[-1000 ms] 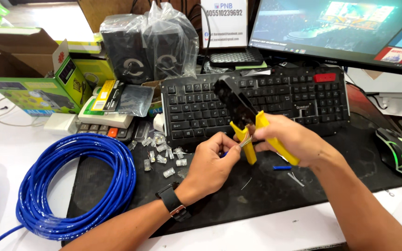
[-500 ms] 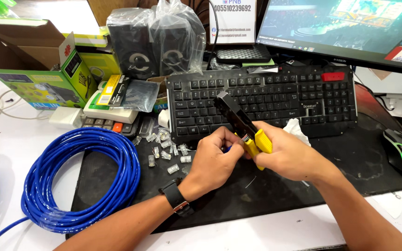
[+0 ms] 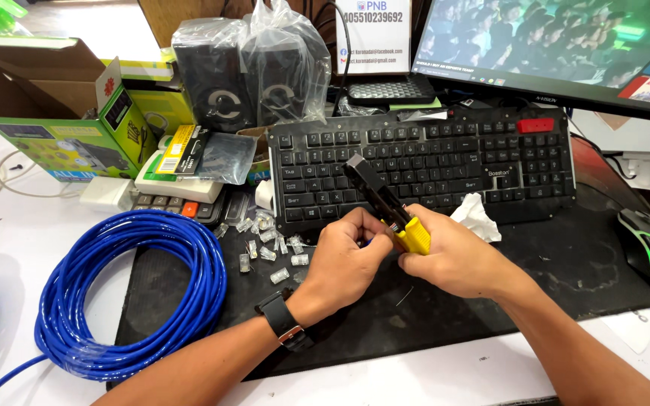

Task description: The person prepares a blue ethernet cable at a desk, arranging the stripped wire conductors by hand, inserting them into an RJ45 connector, and using yellow-handled crimping pliers to crimp the connector onto the cable. They repeat the process on additional connectors, handling a coil of blue cable and loose connectors on the work mat.

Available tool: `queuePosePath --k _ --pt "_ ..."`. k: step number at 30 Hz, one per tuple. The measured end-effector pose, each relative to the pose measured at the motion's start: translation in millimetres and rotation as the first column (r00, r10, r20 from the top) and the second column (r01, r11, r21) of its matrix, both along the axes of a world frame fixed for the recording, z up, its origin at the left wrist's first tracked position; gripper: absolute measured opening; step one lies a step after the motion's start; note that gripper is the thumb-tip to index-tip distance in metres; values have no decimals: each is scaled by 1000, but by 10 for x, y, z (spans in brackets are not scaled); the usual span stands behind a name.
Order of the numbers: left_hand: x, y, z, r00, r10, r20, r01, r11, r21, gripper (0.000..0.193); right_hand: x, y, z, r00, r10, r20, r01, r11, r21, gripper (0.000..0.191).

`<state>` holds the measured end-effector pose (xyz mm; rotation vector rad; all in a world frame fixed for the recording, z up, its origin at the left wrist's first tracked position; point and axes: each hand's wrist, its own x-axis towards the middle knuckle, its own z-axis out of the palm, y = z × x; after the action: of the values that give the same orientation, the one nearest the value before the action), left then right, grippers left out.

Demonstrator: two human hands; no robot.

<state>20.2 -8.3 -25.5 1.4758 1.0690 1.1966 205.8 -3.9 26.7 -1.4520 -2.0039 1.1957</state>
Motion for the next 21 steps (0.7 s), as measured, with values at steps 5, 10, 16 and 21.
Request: queuePosePath --k 5,10,16,21 --pt "2 2 -5 1000 -11 -8 10 1000 -29 18 -16 -13 -14 998 14 -61 -14 1000 11 30" --pt "-13 9 -19 999 -36 20 37 999 -20 18 -59 -25 -1 999 -41 -7 41 999 -10 31" --pt "-22 15 -13 992 -63 110 75 992 -101 19 -80 -23 -3 999 -33 -9 33 999 28 31" --pt "-122 20 16 859 -148 491 297 924 -241 27 -54 -19 -55 999 -11 -48 13 999 44 32"
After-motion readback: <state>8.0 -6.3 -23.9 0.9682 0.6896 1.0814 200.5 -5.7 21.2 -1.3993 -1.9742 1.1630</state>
